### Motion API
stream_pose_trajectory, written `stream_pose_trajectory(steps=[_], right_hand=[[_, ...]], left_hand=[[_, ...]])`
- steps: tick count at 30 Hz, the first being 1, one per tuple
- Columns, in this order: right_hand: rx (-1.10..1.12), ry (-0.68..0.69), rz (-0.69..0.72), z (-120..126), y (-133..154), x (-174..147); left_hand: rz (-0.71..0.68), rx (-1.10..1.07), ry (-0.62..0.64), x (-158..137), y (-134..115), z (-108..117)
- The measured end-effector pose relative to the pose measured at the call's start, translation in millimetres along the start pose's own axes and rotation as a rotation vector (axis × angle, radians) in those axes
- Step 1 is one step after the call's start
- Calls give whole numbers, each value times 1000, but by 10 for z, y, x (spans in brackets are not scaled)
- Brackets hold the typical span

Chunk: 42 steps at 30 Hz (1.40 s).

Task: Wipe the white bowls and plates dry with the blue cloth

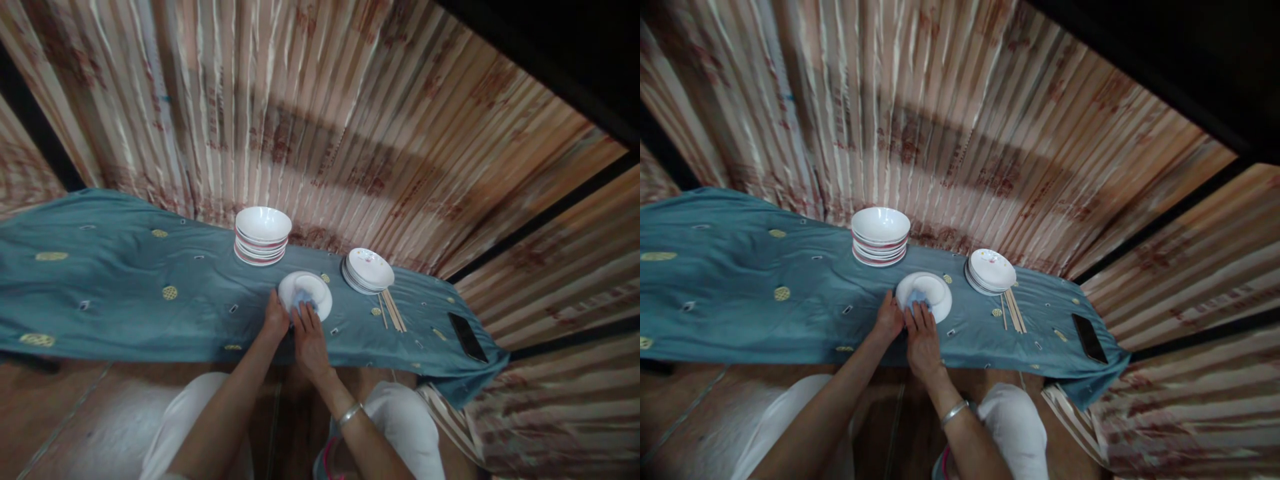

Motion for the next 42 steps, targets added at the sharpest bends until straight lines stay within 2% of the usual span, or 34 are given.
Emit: stream_pose_trajectory(steps=[9,13,18,24,29,36,42], right_hand=[[58,265,174,319,68,469],[44,304,234,425,116,700],[3,331,246,429,136,949],[7,401,188,436,124,1180],[29,451,116,433,16,1329],[12,427,-9,377,-238,1466],[105,399,-180,296,-585,1510]], left_hand=[[-9,-46,-75,18,-10,32],[-4,-78,-47,46,-9,29],[-20,-125,8,35,-20,-17],[15,-99,58,0,-25,-73],[-39,-85,9,9,-32,-33],[-10,-77,8,32,20,-5],[-28,-45,3,35,18,-1]])
Point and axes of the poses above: each hand's wrist, its own x-axis towards the middle knuckle, its own z-axis out of the back of the hand, y = z × x, the point moved 5 cm from there along x, towards the middle knuckle, and after that the axes turned 12 degrees about y, right-handed, at the moved point
